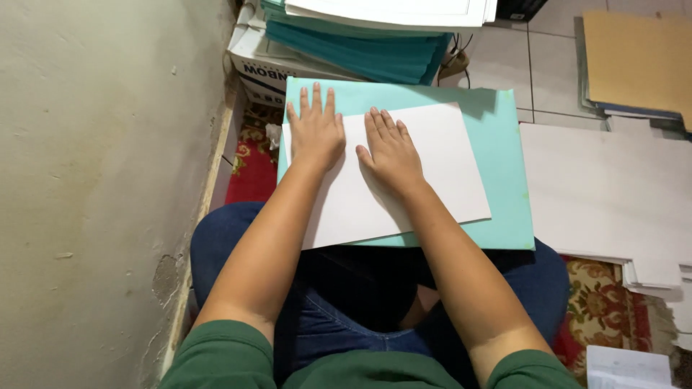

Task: Folding white sheets of paper and organizing them into a folder

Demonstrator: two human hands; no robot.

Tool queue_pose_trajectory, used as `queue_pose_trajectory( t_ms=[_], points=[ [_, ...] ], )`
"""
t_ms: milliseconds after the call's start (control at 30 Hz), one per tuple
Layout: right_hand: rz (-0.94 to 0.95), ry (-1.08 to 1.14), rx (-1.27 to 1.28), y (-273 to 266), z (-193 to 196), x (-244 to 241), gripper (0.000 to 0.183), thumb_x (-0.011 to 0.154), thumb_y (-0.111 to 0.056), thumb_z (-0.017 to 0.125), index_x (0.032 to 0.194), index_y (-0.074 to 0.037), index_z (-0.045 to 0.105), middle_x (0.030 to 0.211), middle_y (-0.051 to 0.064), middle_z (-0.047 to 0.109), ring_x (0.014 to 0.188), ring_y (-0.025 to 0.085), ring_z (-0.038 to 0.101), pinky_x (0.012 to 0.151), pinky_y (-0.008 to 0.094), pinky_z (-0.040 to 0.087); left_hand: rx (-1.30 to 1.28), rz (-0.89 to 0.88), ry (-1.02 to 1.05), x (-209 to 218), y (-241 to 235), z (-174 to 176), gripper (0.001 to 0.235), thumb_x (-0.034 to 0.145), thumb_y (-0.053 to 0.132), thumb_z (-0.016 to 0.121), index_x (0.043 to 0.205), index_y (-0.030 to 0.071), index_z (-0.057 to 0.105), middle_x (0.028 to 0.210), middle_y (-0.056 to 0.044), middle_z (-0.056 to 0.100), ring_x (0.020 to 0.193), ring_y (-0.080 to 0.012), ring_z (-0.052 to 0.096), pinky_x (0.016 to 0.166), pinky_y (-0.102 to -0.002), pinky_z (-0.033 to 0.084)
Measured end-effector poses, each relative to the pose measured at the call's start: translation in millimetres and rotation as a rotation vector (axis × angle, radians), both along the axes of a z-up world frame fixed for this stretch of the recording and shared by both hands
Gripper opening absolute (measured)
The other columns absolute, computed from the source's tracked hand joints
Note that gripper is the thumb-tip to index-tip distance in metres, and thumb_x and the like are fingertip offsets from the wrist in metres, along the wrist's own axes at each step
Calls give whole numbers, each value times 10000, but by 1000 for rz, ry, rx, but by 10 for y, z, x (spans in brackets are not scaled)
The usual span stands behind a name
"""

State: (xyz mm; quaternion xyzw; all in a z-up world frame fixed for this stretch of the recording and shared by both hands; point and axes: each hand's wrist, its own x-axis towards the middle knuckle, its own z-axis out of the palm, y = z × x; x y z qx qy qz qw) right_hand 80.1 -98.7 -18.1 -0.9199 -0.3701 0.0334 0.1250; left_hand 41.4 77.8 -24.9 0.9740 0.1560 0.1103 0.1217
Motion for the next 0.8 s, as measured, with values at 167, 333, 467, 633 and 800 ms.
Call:
queue_pose_trajectory(
  t_ms=[167, 333, 467, 633, 800],
  points=[
    [-83, 19, 1, -168, 71, 74, 760, 1047, -535, 330, 1608, -21, 322, 1674, 184, 294, 1567, 294, 228, 1259, 466, 79, 5, 46, 25, -269, 176, 72, 604, 1069, 380, 292, 1580, 74, 391, 1662, -218, 275, 1560, -394, 152, 1208, -650, 48],
    [-248, -1, 4, -587, 339, 40, 776, 1057, -539, 342, 1601, 14, 322, 1672, 209, 283, 1564, 326, 211, 1263, 468, 94, -28, 29, 34, -683, 156, 207, 628, 1095, 414, 284, 1572, 17, 376, 1669, -258, 213, 1559, -434, 103, 1206, -665, 6],
    [-221, 39, -37, -943, 277, 97, 790, 1046, -554, 317, 1623, -16, 277, 1701, 177, 214, 1582, 301, 156, 1270, 449, 61, 1, 31, 22, -1056, -65, 12, 705, 1050, 465, 403, 1573, -6, 358, 1666, -298, 173, 1553, -464, 46, 1202, -675, -19],
    [-256, 87, -131, -1399, 208, -110, 798, 1021, -586, 308, 1639, -84, 248, 1723, 114, 183, 1593, 262, 124, 1286, 425, 54, -36, -2, 149, -1718, -549, 82, 844, 1007, 574, 392, 1595, -10, 232, 1658, -323, 105, 1547, -475, 15, 1200, -648, -58],
    [-345, 109, -140, -1694, 207, -413, 806, 1027, -574, 286, 1641, -56, 210, 1729, 123, 144, 1593, 260, 105, 1285, 421, 46, -38, -12, 186, -1963, -687, 104, 844, 1026, 560, 353, 1588, -48, 188, 1657, -331, 71, 1544, -477, -13, 1177, -667, -101]
  ],
)
